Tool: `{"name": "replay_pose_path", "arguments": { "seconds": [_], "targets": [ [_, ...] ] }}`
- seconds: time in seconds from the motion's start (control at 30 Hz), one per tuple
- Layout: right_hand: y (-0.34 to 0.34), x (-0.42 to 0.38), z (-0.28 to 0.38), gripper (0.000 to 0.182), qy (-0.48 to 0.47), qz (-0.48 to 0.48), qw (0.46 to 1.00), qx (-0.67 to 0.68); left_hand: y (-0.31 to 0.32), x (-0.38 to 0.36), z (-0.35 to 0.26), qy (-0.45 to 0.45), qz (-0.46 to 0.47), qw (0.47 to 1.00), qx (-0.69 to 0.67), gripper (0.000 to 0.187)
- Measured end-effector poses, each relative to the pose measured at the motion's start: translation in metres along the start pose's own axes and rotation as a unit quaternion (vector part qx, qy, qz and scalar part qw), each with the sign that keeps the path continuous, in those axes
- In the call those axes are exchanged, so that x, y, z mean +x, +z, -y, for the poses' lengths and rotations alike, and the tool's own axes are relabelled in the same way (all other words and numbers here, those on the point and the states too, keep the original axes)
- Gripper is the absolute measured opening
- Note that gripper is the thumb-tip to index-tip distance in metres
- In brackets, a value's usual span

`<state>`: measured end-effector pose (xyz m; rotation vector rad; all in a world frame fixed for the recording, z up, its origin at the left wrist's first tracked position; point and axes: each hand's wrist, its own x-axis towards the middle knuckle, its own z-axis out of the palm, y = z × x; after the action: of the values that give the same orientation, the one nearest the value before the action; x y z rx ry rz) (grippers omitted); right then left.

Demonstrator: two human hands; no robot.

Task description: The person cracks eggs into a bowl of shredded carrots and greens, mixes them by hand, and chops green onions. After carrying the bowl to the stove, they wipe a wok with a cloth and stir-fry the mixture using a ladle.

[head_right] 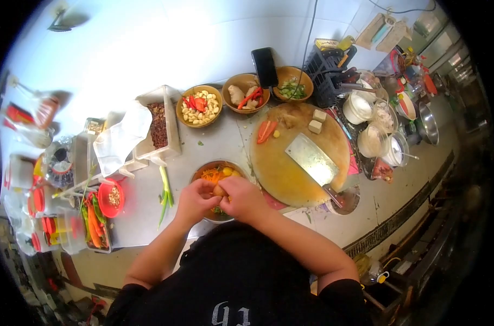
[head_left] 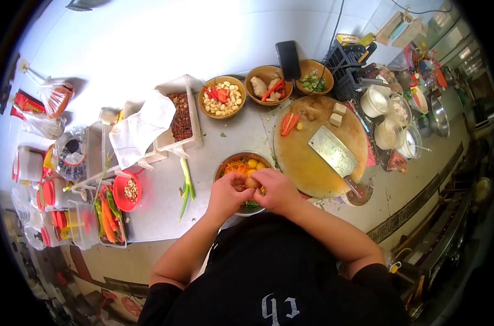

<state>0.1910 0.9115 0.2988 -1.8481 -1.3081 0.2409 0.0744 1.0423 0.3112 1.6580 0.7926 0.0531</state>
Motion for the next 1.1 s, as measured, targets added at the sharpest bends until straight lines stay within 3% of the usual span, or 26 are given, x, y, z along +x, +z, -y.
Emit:
{"name": "replay_pose_path", "arguments": {
  "seconds": [0.07, 0.17, 0.23, 0.37, 0.47, 0.53, 0.57, 0.63, 0.83, 1.1],
  "targets": [
    [0.002, 0.0, 0.002, 0.034, -0.015, 0.006, 0.999, -0.032, 0.003, 0.004, 0.006, 0.011, -0.006, 1.0, -0.014, 0.033],
    [0.002, 0.001, 0.007, 0.02, -0.047, -0.005, 0.998, -0.05, 0.006, 0.008, 0.01, 0.003, 0.029, 0.996, -0.084, 0.033],
    [0.004, -0.001, 0.005, 0.032, -0.046, 0.013, 0.993, -0.111, 0.008, 0.008, 0.004, 0.004, 0.018, 0.998, -0.068, 0.032],
    [0.005, -0.001, -0.001, 0.033, -0.047, -0.029, 0.994, -0.095, 0.005, 0.007, 0.004, 0.014, 0.005, 0.999, -0.049, 0.033],
    [-0.006, 0.004, -0.007, 0.035, -0.046, -0.023, 0.999, -0.015, -0.003, 0.0, 0.0, 0.05, -0.025, 0.997, 0.057, 0.035],
    [-0.011, 0.005, -0.009, 0.037, -0.061, -0.015, 0.998, 0.022, -0.01, -0.004, -0.004, 0.22, -0.088, 0.951, 0.2, 0.037],
    [-0.014, 0.006, -0.009, 0.037, -0.06, -0.015, 0.998, 0.023, -0.013, -0.005, -0.005, 0.219, -0.088, 0.951, 0.2, 0.037],
    [-0.02, 0.008, -0.007, 0.036, -0.077, -0.039, 0.996, -0.013, -0.019, -0.008, -0.006, 0.304, -0.146, 0.898, 0.283, 0.038],
    [-0.034, 0.012, 0.003, 0.039, -0.132, -0.067, 0.988, -0.046, -0.028, -0.017, -0.022, 0.366, -0.172, 0.846, 0.347, 0.039],
    [-0.037, 0.006, 0.003, 0.039, -0.113, -0.075, 0.991, -0.02, -0.027, -0.018, -0.017, 0.373, -0.182, 0.838, 0.354, 0.038]
  ]
}}
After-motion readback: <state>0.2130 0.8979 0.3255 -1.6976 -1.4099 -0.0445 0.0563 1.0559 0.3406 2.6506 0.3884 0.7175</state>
